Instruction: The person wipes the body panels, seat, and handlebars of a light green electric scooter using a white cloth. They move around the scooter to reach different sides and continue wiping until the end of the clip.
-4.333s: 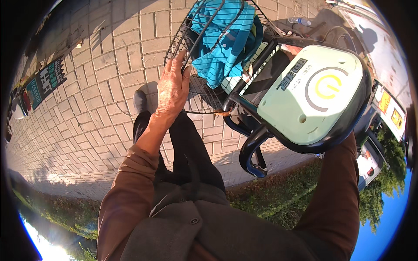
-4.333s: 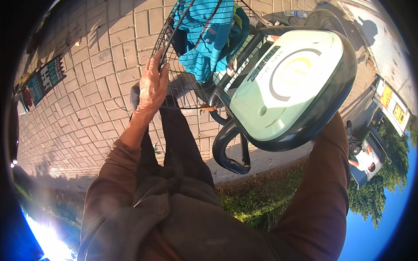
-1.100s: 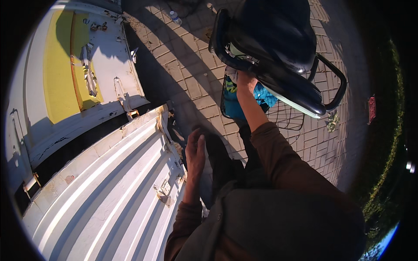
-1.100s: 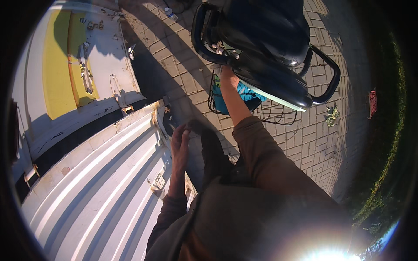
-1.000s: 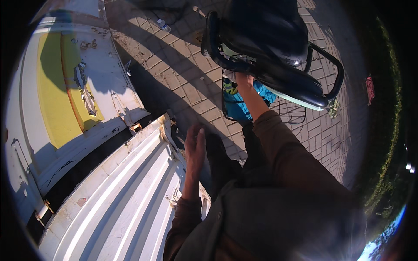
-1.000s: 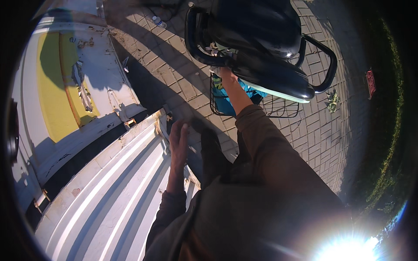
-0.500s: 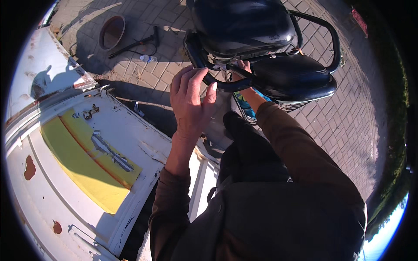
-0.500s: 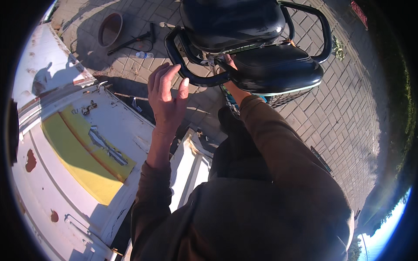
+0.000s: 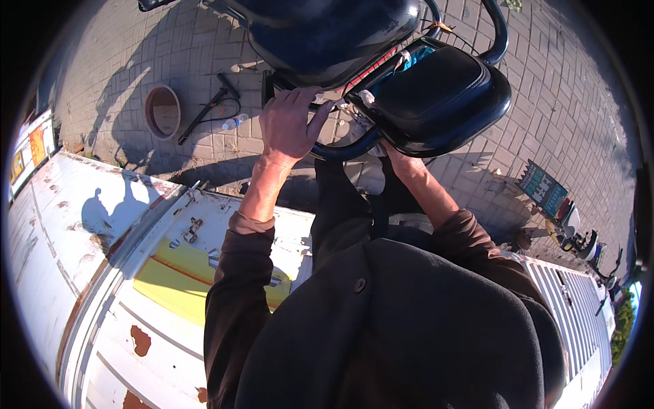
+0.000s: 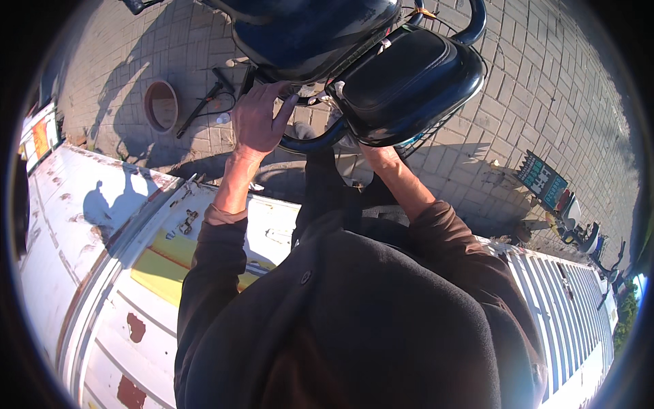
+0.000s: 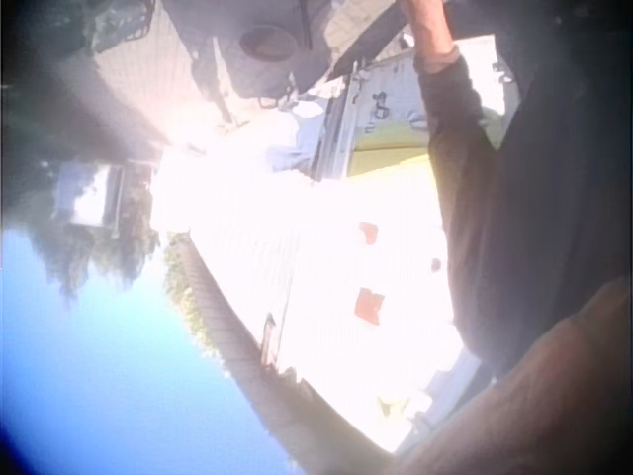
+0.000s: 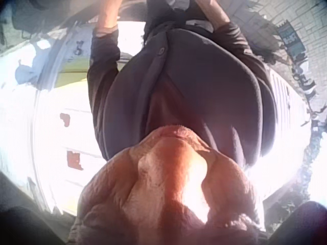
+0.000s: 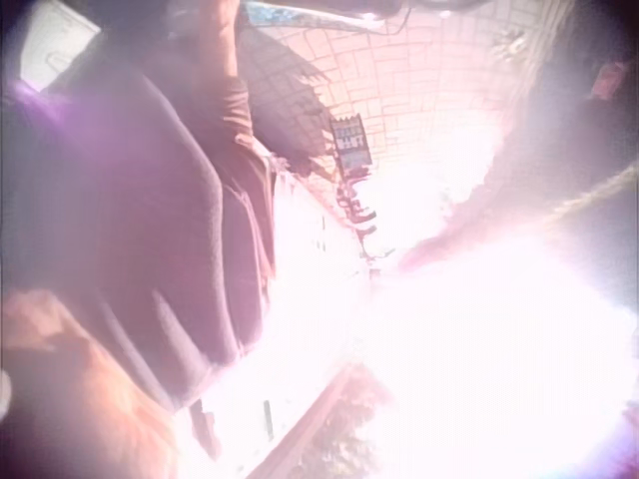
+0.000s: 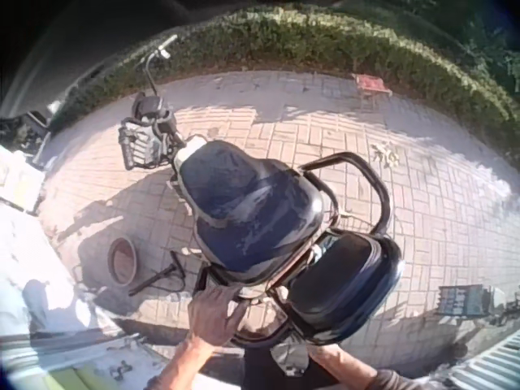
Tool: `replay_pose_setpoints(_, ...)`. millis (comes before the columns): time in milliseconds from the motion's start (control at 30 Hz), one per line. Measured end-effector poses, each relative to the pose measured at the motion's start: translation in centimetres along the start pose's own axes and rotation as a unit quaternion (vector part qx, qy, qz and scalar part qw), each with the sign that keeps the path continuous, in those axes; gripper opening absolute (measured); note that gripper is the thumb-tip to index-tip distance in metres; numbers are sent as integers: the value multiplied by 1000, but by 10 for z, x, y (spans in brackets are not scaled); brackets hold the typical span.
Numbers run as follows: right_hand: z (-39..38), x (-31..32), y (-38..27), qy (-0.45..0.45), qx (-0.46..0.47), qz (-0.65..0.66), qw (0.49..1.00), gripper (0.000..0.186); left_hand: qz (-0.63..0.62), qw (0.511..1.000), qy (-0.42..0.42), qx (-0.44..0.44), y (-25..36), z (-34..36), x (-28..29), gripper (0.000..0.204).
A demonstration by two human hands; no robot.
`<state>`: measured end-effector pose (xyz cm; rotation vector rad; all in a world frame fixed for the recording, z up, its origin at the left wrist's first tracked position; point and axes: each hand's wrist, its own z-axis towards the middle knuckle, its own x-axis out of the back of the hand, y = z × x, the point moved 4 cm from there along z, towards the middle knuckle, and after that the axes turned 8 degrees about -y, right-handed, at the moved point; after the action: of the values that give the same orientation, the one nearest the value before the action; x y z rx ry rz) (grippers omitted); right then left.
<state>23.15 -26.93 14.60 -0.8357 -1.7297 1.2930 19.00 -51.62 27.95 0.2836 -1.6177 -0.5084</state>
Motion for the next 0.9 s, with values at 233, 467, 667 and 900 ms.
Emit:
replay_pose_setpoints(233,16,-53,-24,195,-148,337,909,38,8,986,-136,-100,2,4,2,40)
replay_pose_setpoints(467,68,-111,83,333,-126,292,888,35,35,944,-276,-178,2,10,-2,52)
replay_pose_setpoints(667,79,-125,118,284,-219,187,915,43,63,917,-363,-150,-2,14,-5,52)
replay_pose_setpoints(900,49,-113,13,481,-57,343,805,36,60,909,-392,-127,-4,14,-10,51)
